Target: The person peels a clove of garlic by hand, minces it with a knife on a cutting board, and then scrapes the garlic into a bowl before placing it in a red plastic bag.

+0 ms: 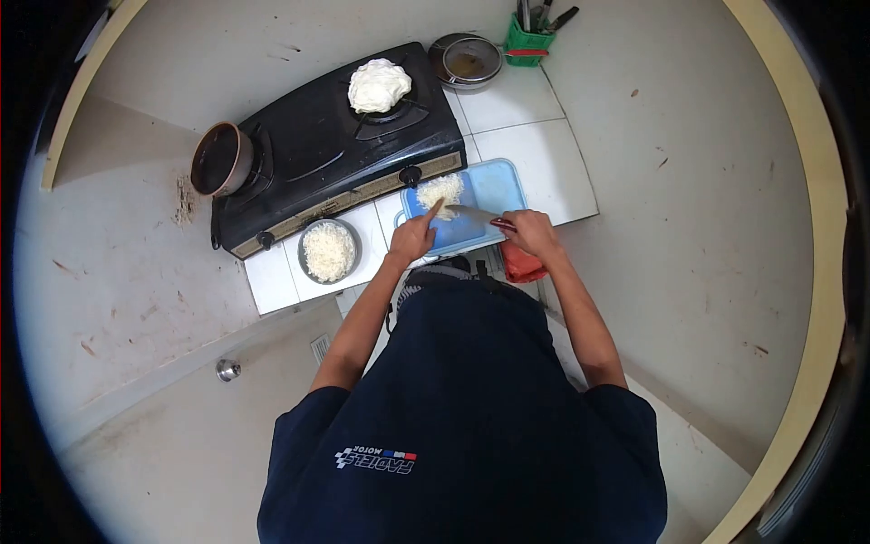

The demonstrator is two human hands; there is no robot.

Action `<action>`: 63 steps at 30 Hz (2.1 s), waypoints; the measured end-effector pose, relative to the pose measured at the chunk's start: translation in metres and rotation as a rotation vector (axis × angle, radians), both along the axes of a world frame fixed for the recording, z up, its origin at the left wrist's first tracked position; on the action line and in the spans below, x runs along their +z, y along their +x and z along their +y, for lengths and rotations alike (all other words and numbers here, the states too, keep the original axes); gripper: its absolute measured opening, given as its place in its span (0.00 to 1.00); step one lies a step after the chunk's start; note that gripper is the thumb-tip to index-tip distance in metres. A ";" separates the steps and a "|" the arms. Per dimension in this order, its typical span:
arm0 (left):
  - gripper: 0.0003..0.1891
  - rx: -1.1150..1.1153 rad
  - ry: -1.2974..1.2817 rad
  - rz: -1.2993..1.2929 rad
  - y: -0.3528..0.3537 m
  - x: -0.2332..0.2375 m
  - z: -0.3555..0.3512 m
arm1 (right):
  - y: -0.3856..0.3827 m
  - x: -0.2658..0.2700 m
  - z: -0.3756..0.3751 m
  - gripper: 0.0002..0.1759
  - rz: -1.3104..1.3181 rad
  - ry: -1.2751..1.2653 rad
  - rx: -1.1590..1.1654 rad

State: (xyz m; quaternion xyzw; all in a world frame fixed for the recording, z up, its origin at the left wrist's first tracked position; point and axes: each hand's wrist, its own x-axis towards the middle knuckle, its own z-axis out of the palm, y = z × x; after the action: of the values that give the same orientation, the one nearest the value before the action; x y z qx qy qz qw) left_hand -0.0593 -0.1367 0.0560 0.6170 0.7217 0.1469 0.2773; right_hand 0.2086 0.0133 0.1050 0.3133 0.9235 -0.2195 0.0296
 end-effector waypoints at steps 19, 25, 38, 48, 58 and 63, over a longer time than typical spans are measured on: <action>0.14 -0.436 0.242 -0.158 0.111 -0.061 0.091 | 0.102 -0.030 -0.079 0.15 0.406 -0.311 -0.822; 0.06 -0.399 0.133 -0.181 0.109 -0.069 0.097 | 0.111 -0.034 -0.092 0.14 0.431 -0.350 -0.885; 0.03 0.434 0.588 -0.259 0.028 -0.032 0.019 | 0.036 -0.079 -0.060 0.22 0.381 -0.420 -0.516; 0.04 0.761 0.552 -0.172 0.009 -0.054 0.027 | -0.028 -0.084 -0.039 0.25 0.260 -0.395 -0.466; 0.13 0.774 0.490 -0.243 0.026 -0.048 0.034 | -0.046 -0.086 -0.062 0.23 0.238 -0.362 -0.332; 0.19 0.757 0.456 -0.339 0.040 -0.045 0.034 | -0.049 -0.087 -0.071 0.20 0.258 -0.394 -0.362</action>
State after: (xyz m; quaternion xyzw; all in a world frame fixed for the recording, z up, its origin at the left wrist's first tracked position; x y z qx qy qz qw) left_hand -0.0194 -0.1024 0.0108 0.3229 0.7898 0.4910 0.1757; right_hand 0.1598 -0.0578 0.0178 0.4305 0.7884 -0.4343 -0.0674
